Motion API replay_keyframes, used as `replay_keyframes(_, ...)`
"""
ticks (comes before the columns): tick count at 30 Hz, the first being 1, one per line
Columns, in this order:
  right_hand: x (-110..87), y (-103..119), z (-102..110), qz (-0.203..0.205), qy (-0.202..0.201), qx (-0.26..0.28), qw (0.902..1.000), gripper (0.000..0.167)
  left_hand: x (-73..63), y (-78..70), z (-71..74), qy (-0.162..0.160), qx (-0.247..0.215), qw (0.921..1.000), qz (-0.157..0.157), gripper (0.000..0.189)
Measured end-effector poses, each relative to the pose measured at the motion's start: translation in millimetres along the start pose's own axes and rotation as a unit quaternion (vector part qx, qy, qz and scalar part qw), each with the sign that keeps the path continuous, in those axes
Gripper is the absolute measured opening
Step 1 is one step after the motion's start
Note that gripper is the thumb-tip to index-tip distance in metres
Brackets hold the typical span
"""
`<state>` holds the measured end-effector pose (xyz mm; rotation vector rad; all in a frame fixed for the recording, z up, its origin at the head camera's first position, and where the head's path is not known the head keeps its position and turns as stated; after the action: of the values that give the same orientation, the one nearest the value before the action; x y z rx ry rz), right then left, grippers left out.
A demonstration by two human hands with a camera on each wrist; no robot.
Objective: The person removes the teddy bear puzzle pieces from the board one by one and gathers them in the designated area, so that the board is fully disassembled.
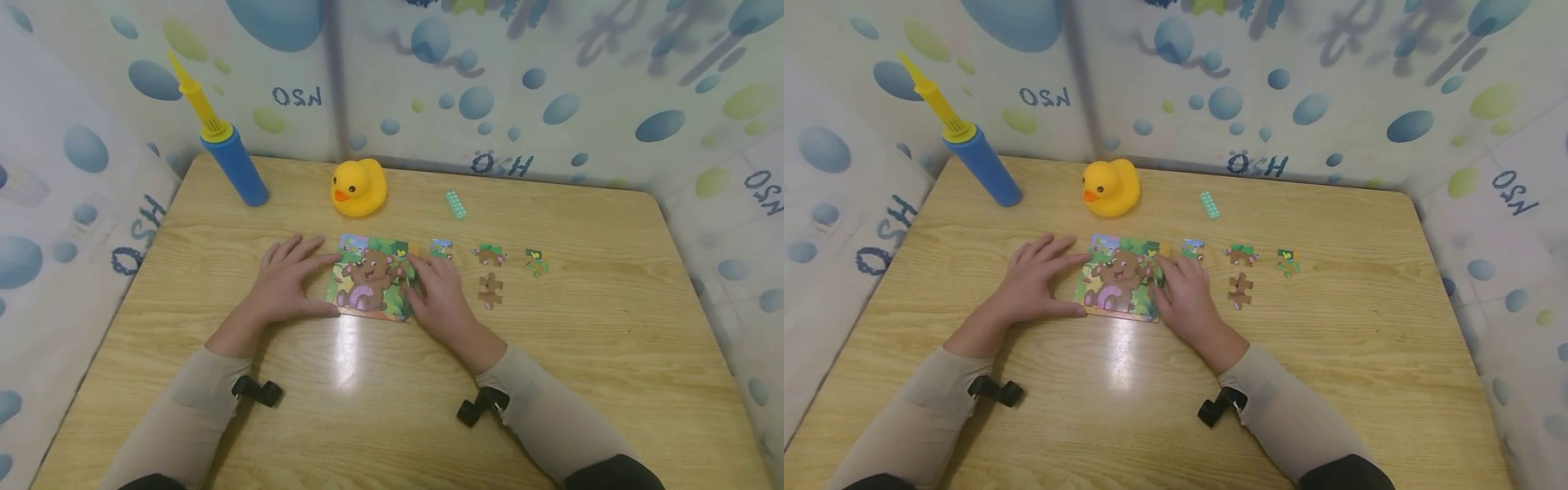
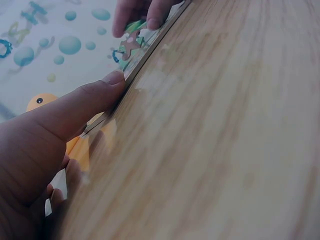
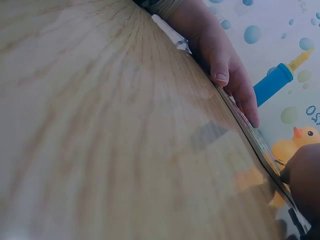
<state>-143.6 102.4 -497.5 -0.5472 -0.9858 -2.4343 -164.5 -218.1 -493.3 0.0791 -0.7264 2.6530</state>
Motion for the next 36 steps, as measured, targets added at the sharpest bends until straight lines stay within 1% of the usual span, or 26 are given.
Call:
replay_keyframes(3,0.4,0.2,0.6,-0.02,0.009,0.012,0.9997,0.058,0.2,0.4,0.1,0.0,0.0,1.0,0.0,0.101)
replay_keyframes(6,0.2,-0.7,-0.3,-0.017,0.005,0.023,0.9996,0.055,0.4,1.0,-0.1,0.0,0.0,1.0,0.0,0.101)
replay_keyframes(8,0.0,-1.7,-1.0,-0.006,0.001,0.023,0.9997,0.052,0.7,1.4,-0.1,0.0,0.0,1.0,-0.001,0.101)
replay_keyframes(11,-1.5,-3.7,-2.1,0.024,-0.015,0.023,0.9994,0.05,1.3,1.2,0.2,0.001,-0.001,1.0,0.0,0.101)
replay_keyframes(16,-9.2,-9.7,6.9,0.06,-0.04,0.035,0.9968,0.05,2.8,-1.3,-1.4,0.001,0.001,1.0,-0.003,0.102)
replay_keyframes(19,-15.1,-16.7,17.0,0.052,-0.038,0.044,0.9969,0.051,2.8,-2.3,-1.5,0.0,-0.001,1.0,-0.003,0.102)
replay_keyframes(23,-23.5,-27.1,31.9,0.027,-0.033,0.05,0.9978,0.051,2.0,-2.0,-0.3,0.002,0.0,1.0,0.0,0.102)
replay_keyframes(25,-27.7,-32.9,39.6,0.021,-0.04,0.048,0.9978,0.051,1.7,-1.4,-0.3,0.002,0.002,1.0,0.001,0.101)
replay_keyframes(31,-37.3,-53.9,60.2,0.024,-0.067,0.039,0.9967,0.052,1.8,0.9,-2.1,-0.001,0.005,1.0,0.003,0.101)
replay_keyframes(36,-48.4,-68.9,76.4,-0.008,-0.08,0.027,0.9964,0.051,0.7,1.6,-2.4,0.003,0.002,1.0,0.007,0.101)
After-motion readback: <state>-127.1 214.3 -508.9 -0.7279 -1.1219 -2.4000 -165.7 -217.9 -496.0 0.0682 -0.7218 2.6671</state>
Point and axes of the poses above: each hand's wrist, its own x-axis towards the middle knuckle, its own z-axis out of the back of the hand, y = z × x, the point moved 1 cm from there along x, towards the middle knuckle, and after that the axes turned 11 degrees about -y, right-handed, at the moved point
